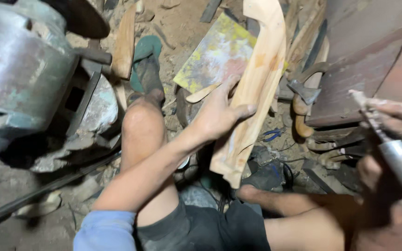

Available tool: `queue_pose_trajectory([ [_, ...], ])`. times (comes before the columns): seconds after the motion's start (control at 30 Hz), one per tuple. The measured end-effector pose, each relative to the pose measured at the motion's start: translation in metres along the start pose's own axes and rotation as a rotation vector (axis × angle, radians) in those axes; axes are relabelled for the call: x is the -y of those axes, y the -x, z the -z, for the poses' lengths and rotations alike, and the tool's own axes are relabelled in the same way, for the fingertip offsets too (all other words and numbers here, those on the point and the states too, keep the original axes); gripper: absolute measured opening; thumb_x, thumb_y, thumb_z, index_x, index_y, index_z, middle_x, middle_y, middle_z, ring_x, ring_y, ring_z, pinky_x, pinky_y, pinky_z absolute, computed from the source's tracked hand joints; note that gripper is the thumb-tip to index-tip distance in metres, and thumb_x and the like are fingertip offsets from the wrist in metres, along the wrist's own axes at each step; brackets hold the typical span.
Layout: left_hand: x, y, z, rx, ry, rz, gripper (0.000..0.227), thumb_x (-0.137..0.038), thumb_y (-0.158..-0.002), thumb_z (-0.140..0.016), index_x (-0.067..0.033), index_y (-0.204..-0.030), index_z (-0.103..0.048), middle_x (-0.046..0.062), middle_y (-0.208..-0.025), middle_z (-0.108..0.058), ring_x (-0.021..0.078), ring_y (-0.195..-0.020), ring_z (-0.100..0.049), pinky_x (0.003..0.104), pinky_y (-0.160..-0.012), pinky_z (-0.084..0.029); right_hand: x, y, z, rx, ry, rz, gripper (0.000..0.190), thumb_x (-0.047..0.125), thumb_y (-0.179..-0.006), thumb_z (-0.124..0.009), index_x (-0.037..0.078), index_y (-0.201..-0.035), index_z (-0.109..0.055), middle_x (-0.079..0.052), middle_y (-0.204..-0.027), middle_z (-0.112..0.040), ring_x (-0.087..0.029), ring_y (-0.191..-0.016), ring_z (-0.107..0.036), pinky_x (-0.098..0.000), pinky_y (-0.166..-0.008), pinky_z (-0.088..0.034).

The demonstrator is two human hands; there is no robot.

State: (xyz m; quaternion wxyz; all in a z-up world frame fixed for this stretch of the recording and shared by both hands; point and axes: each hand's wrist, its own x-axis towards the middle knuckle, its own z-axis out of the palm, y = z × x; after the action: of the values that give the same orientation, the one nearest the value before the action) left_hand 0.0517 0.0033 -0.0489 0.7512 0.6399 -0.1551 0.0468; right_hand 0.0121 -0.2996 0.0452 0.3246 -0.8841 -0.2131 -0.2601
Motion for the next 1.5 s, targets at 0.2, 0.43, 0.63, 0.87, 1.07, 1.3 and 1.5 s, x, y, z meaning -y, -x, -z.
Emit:
queue_pose_trajectory([
  [0.2, 0.037, -0.02, 0.02, -0.184, 0.367, 0.394, 0.055, 0.004, -0.082, -0.076, 0.0018, -0.133, -0.055, 0.016, -0.111, -0.076, 0.0209, -0.1, -0.072, 0.034, -0.095, -0.059, -0.043, 0.033, 0.006, 0.093, -0.062, -0.206, 0.02, 0.016, -0.112, -0.055, 0.0, -0.123, -0.062, -0.01, -0.115, -0.065, -0.02, -0.107, -0.063, -0.0323, -0.098, -0.051],
  [0.43, 0.03, -0.018, 0.038, -0.269, 0.557, 0.32, 0.044, -0.001, -0.087, -0.075, 0.0017, -0.127, -0.055, 0.013, -0.105, -0.076, 0.0174, -0.088, -0.075, 0.032, -0.078, -0.064, -0.063, 0.032, 0.005, 0.096, -0.302, -0.277, 0.021, 0.016, -0.121, -0.052, 0.001, -0.132, -0.062, -0.007, -0.118, -0.064, -0.016, -0.107, -0.06, -0.0287, -0.1, -0.049],
  [0.63, 0.022, -0.019, 0.04, -0.313, 0.546, 0.336, 0.042, -0.004, -0.089, -0.075, -0.0022, -0.126, -0.054, 0.012, -0.102, -0.076, 0.0157, -0.085, -0.075, 0.029, -0.071, -0.063, -0.057, 0.021, -0.004, 0.061, -0.562, -0.362, 0.012, 0.012, -0.121, -0.061, 0.004, -0.13, -0.063, -0.007, -0.125, -0.067, -0.017, -0.114, -0.063, -0.0283, -0.101, -0.052],
  [0.87, 0.024, -0.018, 0.04, -0.292, 0.552, 0.243, 0.033, -0.003, -0.093, -0.074, -0.0024, -0.122, -0.058, 0.01, -0.104, -0.076, 0.0134, -0.091, -0.072, 0.028, -0.083, -0.06, -0.05, 0.017, -0.01, 0.075, -0.663, -0.458, 0.011, 0.011, -0.123, -0.063, 0.004, -0.13, -0.061, -0.008, -0.124, -0.065, -0.017, -0.117, -0.064, -0.0267, -0.097, -0.054],
  [1.07, 0.02, -0.015, 0.042, -0.294, 0.523, 0.225, 0.027, -0.006, -0.095, -0.074, -0.0063, -0.117, -0.059, 0.006, -0.101, -0.074, 0.0106, -0.086, -0.068, 0.026, -0.077, -0.055, -0.05, 0.014, -0.015, 0.114, -0.674, -0.452, 0.016, 0.017, -0.121, -0.065, 0.005, -0.13, -0.059, -0.005, -0.121, -0.065, -0.016, -0.114, -0.064, -0.0264, -0.098, -0.055],
  [1.3, 0.015, -0.014, 0.042, -0.305, 0.453, 0.204, 0.023, -0.009, -0.096, -0.074, -0.0067, -0.113, -0.059, 0.005, -0.098, -0.072, 0.0098, -0.086, -0.066, 0.027, -0.077, -0.052, -0.044, 0.008, -0.027, 0.017, -0.751, -0.66, 0.018, 0.006, -0.108, -0.074, 0.0, -0.121, -0.063, -0.008, -0.109, -0.069, -0.017, -0.102, -0.071, -0.0293, -0.094, -0.061],
  [1.5, 0.016, -0.012, 0.034, -0.29, 0.391, 0.084, 0.026, -0.011, -0.096, -0.073, -0.0029, -0.119, -0.062, 0.006, -0.108, -0.069, 0.01, -0.097, -0.065, 0.026, -0.09, -0.053, 0.009, 0.011, -0.041, 0.13, -0.506, -0.241, 0.017, -0.002, -0.11, -0.073, -0.003, -0.12, -0.059, -0.011, -0.114, -0.064, -0.014, -0.093, -0.062, -0.0222, -0.087, -0.052],
])
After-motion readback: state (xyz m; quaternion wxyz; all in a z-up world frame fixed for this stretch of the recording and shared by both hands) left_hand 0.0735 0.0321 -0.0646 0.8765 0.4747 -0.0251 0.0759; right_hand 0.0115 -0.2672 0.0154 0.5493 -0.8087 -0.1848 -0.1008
